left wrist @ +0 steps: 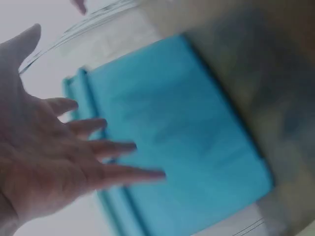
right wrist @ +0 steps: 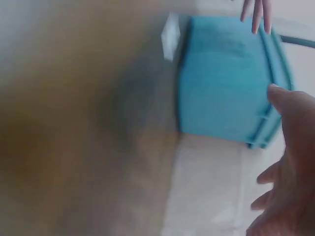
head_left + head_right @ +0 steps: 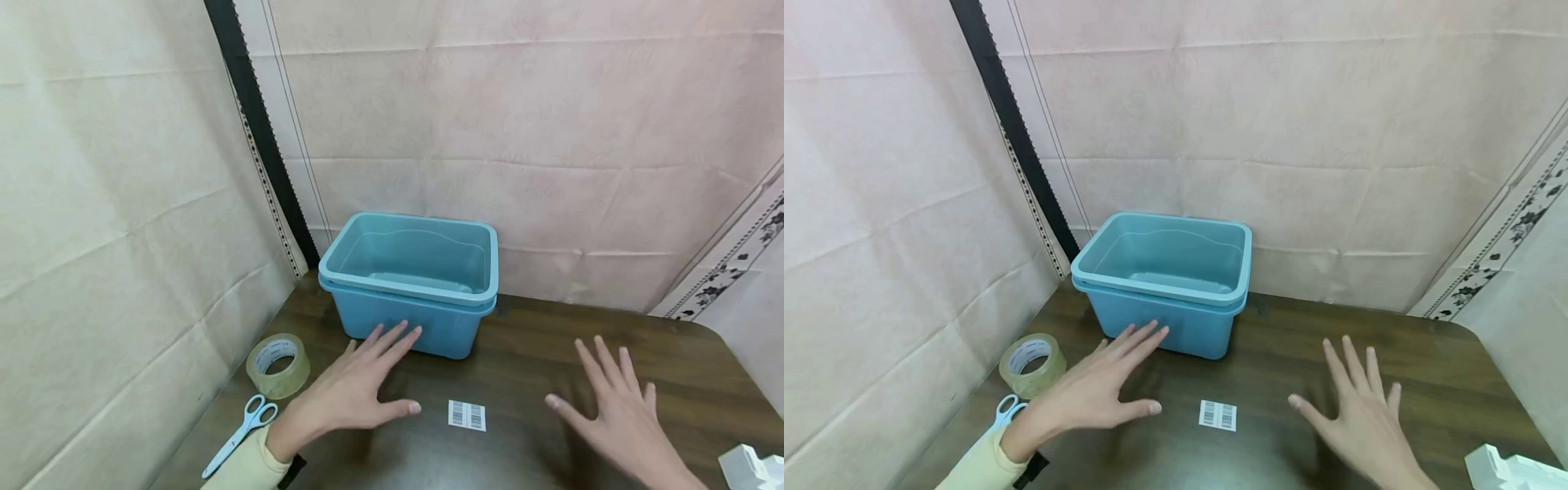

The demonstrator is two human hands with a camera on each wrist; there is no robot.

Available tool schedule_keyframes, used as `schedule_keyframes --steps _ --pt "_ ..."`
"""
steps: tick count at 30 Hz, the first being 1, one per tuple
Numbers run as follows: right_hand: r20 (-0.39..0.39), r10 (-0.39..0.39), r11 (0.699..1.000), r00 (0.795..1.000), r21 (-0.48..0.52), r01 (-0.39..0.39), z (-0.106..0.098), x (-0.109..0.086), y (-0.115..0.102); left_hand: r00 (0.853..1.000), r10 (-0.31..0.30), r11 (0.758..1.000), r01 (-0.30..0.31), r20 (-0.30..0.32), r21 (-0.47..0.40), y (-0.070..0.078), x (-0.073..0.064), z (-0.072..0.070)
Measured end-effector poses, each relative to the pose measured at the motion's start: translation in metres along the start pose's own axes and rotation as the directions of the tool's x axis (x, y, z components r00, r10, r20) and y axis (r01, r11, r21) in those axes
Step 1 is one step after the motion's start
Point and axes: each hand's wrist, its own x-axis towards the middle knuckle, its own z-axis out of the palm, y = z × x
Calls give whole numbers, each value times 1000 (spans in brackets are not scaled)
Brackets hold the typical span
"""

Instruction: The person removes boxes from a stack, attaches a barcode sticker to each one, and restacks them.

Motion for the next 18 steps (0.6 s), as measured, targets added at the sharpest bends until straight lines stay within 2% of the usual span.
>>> schedule_keyframes --steps 2,4,5,7,8,10,11,13,15,16,17,18 --pt "-88 -55 993 995 99 64 -12 9 -2 994 87 995 -90 -59 -54 2 1 -18" --pt "-173 -99 976 980 174 130 -24 17 -4 972 180 973 -198 -150 -118 -1 4 -38" --pt "-217 -112 967 970 200 157 -28 22 -6 952 224 953 -259 -210 -155 -5 6 -47" --pt "-296 -118 947 948 253 197 -34 30 -9 900 277 909 -359 -337 -213 -16 12 -65" --pt "-331 -117 937 936 276 215 -35 35 -10 872 284 887 -397 -399 -235 -24 15 -74" --pt "-392 -105 909 914 335 248 -34 45 -14 824 244 859 -428 -511 -281 -43 21 -88" --pt "-420 -100 897 902 355 265 -31 51 -17 798 208 865 -420 -565 -274 -52 25 -93" --pt "-448 -101 882 888 373 288 -23 63 -22 747 106 903 -349 -656 -251 -72 30 -100" --pt "-447 -101 869 889 396 298 -13 73 -27 693 -1 944 -237 -721 -229 -92 37 -101" --pt "-439 -98 867 893 404 293 -8 77 -30 670 -59 960 -165 -740 -226 -100 40 -100" --pt "-423 -93 864 901 415 284 -3 81 -33 654 -117 967 -95 -748 -234 -108 43 -98" --pt "-400 -85 860 912 432 270 0 84 -37 647 -178 964 -36 -742 -262 -116 45 -96"
